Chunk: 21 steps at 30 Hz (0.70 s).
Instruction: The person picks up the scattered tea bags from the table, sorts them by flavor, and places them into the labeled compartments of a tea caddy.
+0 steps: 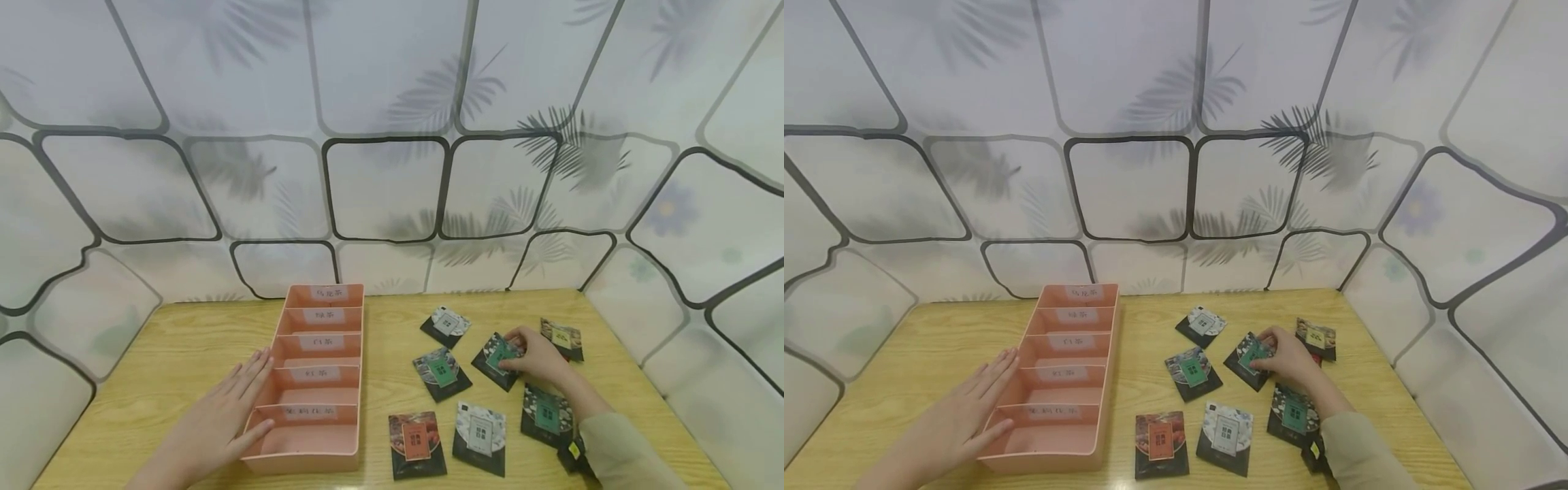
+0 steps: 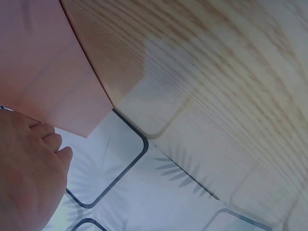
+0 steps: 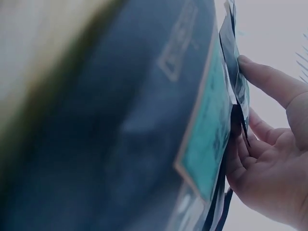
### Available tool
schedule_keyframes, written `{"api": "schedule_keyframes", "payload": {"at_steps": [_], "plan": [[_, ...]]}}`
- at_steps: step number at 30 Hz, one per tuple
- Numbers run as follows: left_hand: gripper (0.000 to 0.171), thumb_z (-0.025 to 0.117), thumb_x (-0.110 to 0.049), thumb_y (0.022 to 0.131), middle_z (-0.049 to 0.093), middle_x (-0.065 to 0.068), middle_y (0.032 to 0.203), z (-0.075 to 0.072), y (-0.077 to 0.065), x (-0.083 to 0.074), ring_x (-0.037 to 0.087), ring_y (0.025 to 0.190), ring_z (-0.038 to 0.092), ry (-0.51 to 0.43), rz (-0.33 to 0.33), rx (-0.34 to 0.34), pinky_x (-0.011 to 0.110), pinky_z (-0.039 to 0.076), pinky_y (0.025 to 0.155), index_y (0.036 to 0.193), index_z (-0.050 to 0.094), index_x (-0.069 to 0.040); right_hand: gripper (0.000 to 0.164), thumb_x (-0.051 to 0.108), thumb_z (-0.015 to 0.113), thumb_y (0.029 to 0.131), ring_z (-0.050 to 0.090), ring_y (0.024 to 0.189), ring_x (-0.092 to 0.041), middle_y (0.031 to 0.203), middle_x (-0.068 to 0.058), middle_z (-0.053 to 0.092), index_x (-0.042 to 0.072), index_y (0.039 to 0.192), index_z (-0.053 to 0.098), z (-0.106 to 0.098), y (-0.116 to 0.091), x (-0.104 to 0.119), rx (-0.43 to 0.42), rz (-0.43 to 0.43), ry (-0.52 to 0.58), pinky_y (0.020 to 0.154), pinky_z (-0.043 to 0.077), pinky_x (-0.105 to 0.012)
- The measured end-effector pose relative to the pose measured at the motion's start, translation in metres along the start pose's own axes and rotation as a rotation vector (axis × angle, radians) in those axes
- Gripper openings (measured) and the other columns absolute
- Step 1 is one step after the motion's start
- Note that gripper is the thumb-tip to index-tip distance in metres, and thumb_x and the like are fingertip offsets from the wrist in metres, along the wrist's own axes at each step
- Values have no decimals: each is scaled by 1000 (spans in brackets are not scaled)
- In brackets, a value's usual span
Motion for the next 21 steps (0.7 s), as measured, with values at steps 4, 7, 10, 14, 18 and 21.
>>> {"api": "schedule_keyframes", "payload": {"at_steps": [4,7,10,14,18,21], "plan": [[82,63,-54,102,44,19,167,0,0,0,-5,159,-17,-5,-8,10,11,-12,129,160,42,1,64,24,87,90,56,128,-55,137,-35,60,-4,138,56,-4,-2,2,1,19,20,97,55,-64],[81,63,-52,102,44,19,167,0,0,0,-4,160,-16,-5,-8,9,11,-12,129,160,41,0,62,21,83,92,49,135,-61,145,-41,52,-3,142,54,-8,-4,4,-9,32,39,98,54,-67],[80,63,-50,103,44,19,167,1,0,0,-4,160,-16,-4,-6,6,11,-12,129,161,40,0,59,17,80,94,44,138,-64,148,-44,47,-2,143,54,-12,-5,4,-31,38,55,99,53,-69],[80,63,-49,103,44,20,167,1,-1,0,-3,161,-15,-1,3,-6,12,-11,130,161,40,0,52,14,76,96,42,140,-64,149,-44,46,-1,141,55,-16,-6,2,-58,45,72,103,49,-73],[81,63,-49,103,45,21,166,1,-1,-1,0,163,-13,4,23,-31,14,-10,131,161,39,1,48,15,72,99,42,140,-63,150,-44,45,0,141,55,-20,-7,0,-82,65,107,106,47,-74],[81,64,-48,102,45,22,165,1,-1,-1,1,164,-11,5,41,-51,15,-9,132,160,40,3,48,15,70,100,43,140,-62,151,-43,45,0,143,55,-23,-7,1,-93,81,132,106,47,-74]]}}
Point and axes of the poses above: each hand's wrist, its own y-axis towards the middle knuckle, its own z-axis out of the palm, x = y × z, the point moved 7 cm from there along y, towards the middle knuckle
